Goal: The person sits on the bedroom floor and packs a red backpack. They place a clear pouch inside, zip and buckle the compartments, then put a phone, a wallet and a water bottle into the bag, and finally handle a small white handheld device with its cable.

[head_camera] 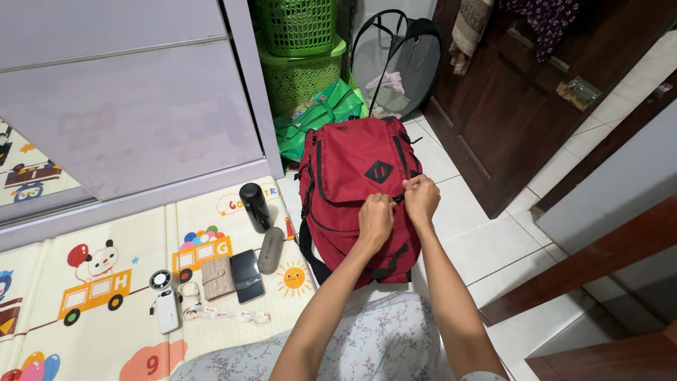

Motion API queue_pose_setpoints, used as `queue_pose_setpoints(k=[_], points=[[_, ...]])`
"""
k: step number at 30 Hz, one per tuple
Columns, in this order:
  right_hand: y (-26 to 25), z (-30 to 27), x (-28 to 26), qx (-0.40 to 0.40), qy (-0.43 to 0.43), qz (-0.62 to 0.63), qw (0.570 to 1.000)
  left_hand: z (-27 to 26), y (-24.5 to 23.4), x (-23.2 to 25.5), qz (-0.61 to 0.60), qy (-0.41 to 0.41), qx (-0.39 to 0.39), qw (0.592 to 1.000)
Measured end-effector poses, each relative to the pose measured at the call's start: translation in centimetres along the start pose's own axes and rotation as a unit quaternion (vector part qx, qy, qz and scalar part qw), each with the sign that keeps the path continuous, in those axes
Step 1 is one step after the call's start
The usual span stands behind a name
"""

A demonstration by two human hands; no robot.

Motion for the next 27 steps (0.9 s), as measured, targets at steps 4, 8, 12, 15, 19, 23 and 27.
queue_pose_setpoints(k=[4,8,12,15,19,23,27], points=[[-0.1,0.1,0.2,-0.001,0.015,0.008,1.0,-0.9,-2.0,-0.8,0.045,0.015,0.005,0.999],[-0.8,0.1,-0.5,0.006,0.008,0.022,1.0,-1.5,-4.6,-2.3,0.065,0.016,0.014,0.998],[-1.3,0.4,-1.3,0.01,-0.022,0.025,0.999,-1.7,-6.8,-3.8,0.078,0.013,0.018,0.997],[-1.2,0.6,-1.7,0.02,-0.052,0.016,0.998,-2.1,-8.3,-5.0,0.095,0.007,0.014,0.995],[-1.1,0.9,-2.0,0.033,-0.083,0.0,0.996,-2.9,-10.0,-6.8,0.108,-0.017,0.008,0.994],[-1.3,0.3,-3.4,0.037,-0.088,-0.051,0.994,-3.5,-12.0,-8.9,0.113,-0.043,0.021,0.992],[-2.2,-4.5,-7.9,0.118,-0.222,-0.144,0.957,-4.0,-12.8,-10.0,0.053,-0.061,0.02,0.997]])
Point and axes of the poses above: each hand's wrist, its own z-axis towards the middle knuckle, its own y-axis out of the palm, x = y × z, the point moved 7 cm from there along z, towards the middle knuckle, and after that the axes turned 13 degrees about y, right-handed, at the moved point
